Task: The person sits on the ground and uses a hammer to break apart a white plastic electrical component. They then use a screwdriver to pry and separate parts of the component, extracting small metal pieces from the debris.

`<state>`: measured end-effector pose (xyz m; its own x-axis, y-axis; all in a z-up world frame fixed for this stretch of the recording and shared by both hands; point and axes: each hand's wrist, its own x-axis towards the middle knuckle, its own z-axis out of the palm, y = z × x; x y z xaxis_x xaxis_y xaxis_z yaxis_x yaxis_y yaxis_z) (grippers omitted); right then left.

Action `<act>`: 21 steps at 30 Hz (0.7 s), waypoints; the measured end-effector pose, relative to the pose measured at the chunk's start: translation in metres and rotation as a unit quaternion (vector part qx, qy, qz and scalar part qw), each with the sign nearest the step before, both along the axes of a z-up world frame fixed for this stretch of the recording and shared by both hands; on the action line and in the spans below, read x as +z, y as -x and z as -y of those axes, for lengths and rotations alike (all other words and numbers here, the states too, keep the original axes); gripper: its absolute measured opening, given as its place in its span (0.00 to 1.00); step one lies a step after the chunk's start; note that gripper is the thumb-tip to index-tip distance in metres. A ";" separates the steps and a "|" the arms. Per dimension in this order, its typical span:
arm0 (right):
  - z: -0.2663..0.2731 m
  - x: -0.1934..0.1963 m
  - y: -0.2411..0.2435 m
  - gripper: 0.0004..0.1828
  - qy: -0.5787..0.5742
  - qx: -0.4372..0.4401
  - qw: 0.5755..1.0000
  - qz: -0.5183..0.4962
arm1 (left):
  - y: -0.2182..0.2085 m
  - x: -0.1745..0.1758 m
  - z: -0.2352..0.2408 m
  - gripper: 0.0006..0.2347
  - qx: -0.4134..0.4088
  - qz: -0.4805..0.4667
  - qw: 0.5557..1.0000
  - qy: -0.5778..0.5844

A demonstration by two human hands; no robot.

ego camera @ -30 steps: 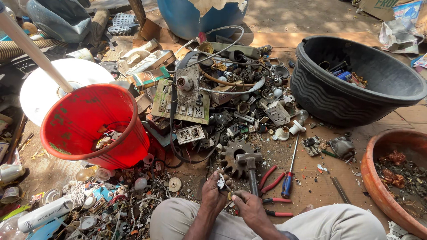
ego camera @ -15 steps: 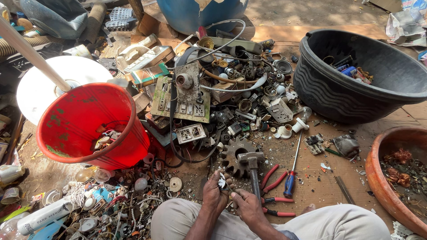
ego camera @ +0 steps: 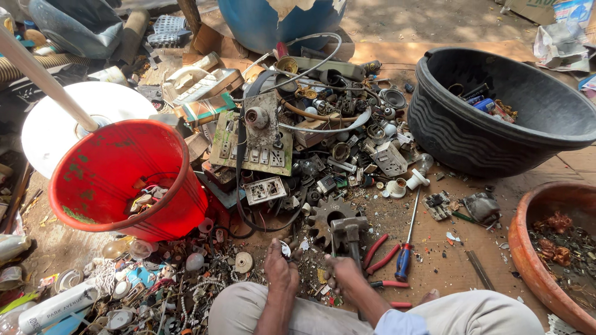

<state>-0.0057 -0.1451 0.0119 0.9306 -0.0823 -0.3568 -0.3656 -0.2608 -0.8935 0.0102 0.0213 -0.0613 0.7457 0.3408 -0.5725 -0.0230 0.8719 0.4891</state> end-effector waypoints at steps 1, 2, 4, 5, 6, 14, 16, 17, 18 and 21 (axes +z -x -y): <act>-0.002 -0.003 -0.007 0.23 -0.077 -0.005 0.974 -0.212 | -0.004 -0.010 0.000 0.11 -0.007 0.010 1.000 -0.006; -0.006 -0.004 -0.011 0.22 -0.077 0.009 0.987 -0.139 | -0.009 -0.019 0.000 0.11 -0.013 0.019 1.000 -0.013; -0.016 -0.003 0.014 0.18 -0.078 0.041 0.996 -0.018 | 0.014 -0.035 0.001 0.11 -0.025 0.024 0.999 -0.009; -0.018 0.003 0.017 0.17 -0.078 0.050 0.996 -0.020 | 0.007 -0.034 0.001 0.12 -0.040 0.044 0.998 -0.003; -0.020 0.011 0.025 0.18 -0.078 0.059 0.995 -0.022 | 0.000 -0.028 0.001 0.12 -0.055 0.063 0.996 0.003; -0.013 0.031 0.052 0.26 0.047 0.160 0.972 0.168 | 0.001 0.017 0.009 0.14 -0.101 0.069 0.991 0.058; -0.018 0.032 0.052 0.28 0.082 0.136 0.985 0.072 | 0.002 0.018 0.008 0.14 -0.105 0.066 0.990 0.062; -0.019 0.032 0.051 0.28 0.079 0.148 0.982 0.087 | 0.002 0.017 0.008 0.14 -0.106 0.067 0.990 0.064; -0.019 0.030 0.049 0.28 0.077 0.160 0.979 0.103 | 0.002 0.016 0.008 0.14 -0.108 0.068 0.990 0.066; -0.016 0.017 0.045 0.29 0.048 0.175 0.978 0.103 | 0.002 0.011 0.008 0.14 -0.107 0.082 0.988 0.074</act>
<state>-0.0505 -0.1287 0.0293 0.9590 0.2300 -0.1653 -0.0543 -0.4233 -0.9044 0.0079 0.0132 -0.0498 0.8784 0.0872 -0.4699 0.1014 0.9268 0.3617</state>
